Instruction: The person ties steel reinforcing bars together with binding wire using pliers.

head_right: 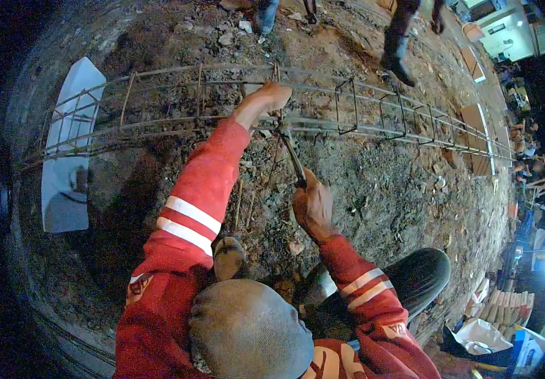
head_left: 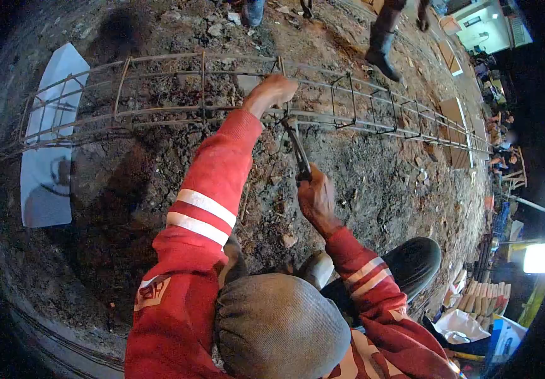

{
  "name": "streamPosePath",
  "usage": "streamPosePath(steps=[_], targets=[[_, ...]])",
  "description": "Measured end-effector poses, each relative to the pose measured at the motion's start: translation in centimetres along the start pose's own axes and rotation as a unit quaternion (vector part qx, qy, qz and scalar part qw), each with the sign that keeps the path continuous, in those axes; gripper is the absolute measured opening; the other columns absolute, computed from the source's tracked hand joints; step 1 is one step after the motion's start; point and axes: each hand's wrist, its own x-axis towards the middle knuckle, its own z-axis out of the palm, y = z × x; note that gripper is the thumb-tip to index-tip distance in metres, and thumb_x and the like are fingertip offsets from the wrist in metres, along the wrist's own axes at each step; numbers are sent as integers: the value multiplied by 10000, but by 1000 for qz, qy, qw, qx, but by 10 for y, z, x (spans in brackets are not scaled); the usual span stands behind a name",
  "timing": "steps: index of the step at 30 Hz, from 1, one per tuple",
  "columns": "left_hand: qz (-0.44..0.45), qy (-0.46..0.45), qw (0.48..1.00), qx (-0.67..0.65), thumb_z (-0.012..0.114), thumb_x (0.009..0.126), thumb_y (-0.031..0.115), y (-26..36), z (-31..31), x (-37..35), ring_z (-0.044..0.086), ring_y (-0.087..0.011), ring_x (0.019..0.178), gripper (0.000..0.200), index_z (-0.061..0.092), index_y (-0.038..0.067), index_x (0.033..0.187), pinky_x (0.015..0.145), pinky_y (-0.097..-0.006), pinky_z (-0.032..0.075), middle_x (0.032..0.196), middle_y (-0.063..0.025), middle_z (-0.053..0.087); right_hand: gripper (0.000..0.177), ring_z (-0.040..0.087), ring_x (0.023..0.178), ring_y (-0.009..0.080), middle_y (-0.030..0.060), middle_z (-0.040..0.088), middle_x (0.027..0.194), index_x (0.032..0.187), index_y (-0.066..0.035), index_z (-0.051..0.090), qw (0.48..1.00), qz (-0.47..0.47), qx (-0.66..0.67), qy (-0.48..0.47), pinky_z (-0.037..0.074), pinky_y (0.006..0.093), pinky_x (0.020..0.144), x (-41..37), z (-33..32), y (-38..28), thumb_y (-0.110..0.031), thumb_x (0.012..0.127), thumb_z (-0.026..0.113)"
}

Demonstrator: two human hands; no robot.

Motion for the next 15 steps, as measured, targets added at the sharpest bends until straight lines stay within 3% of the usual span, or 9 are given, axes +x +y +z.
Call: streamPosePath(steps=[5, 7, 8, 9, 10, 11, 12, 14, 15], targets=[[-16, 24, 999, -41, 402, 864, 241, 1, 4, 4, 646, -364, 955, 448, 626, -116, 1015, 835, -437, 485, 1049, -315, 627, 293, 558, 604, 426, 236, 566, 684, 1050, 9, 578, 998, 33, -21, -53, 441, 454, 537, 7, 1, 20, -71, 776, 509], [6, 40, 999, -25, 430, 843, 251, -5, 6, 3, 645, -352, 974, 444, 627, -103, 1024, 820, -424, 488, 1066, -304, 626, 262, 606, 642, 362, 205, 620, 792, 1043, 25, 547, 995, -96, -18, -5, 476, 424, 575, -3, 6, 30, -108, 817, 553], [91, 12, 992, -90, 462, 832, 234, -27, 15, 21, 622, -322, 831, 359, 615, -76, 929, 752, -414, 485, 919, -242, 619, 299, 625, 688, 323, 186, 626, 863, 1070, 26, 524, 987, 43, 142, -69, 494, 409, 606, -6, 3, 27, -152, 838, 584], [117, -8, 993, -18, 507, 828, 227, -40, 30, 49, 565, -279, 703, 280, 591, -40, 821, 669, -402, 470, 791, -175, 578, 347, 643, 734, 285, 168, 633, 933, 1097, 27, 500, 930, 177, 294, -135, 513, 393, 637, -5, -5, 7, -197, 859, 615], [146, -24, 988, 52, 551, 824, 220, -51, 44, 76, 507, -235, 574, 250, 567, -4, 713, 585, -390, 455, 663, -108, 537, 367, 648, 800, 232, 160, 625, 979, 1136, 16, 472, 944, 199, 224, -139, 538, 366, 679, -7, -20, -14, -237, 901, 596], [201, -13, 944, -261, 589, 816, 242, -53, 49, 60, 513, -204, 572, 237, 588, 49, 679, 563, -380, 443, 679, -87, 578, 352, 655, 828, 251, 169, 632, 991, 1186, -1, 444, 799, 321, 452, -234, 549, 361, 696, -2, -22, -1, -217, 928, 548], [213, 2, 923, -321, 584, 824, 248, -51, 40, 44, 535, -209, 591, 234, 617, 53, 698, 576, -378, 452, 701, -96, 605, 343, 662, 842, 275, 191, 640, 1021, 1168, 15, 481, 722, 346, 526, -286, 561, 379, 710, 7, -23, 23, -242, 946, 526], [244, 28, 867, -433, 574, 841, 260, -46, 21, 12, 579, -220, 629, 245, 675, 63, 735, 601, -373, 469, 746, -115, 660, 414, 652, 901, 315, 216, 640, 1065, 1150, 50, 546, 734, 279, 534, -313, 547, 439, 767, 7, -21, 71, -317, 968, 485], [223, 43, 947, -226, 545, 825, 239, -29, 10, 12, 601, -270, 692, 246, 678, 41, 769, 641, -386, 482, 781, -150, 663, 403, 650, 901, 307, 212, 640, 1052, 1162, 43, 540, 731, 270, 550, -300, 536, 458, 790, 11, -39, 38, -304, 969, 477]])
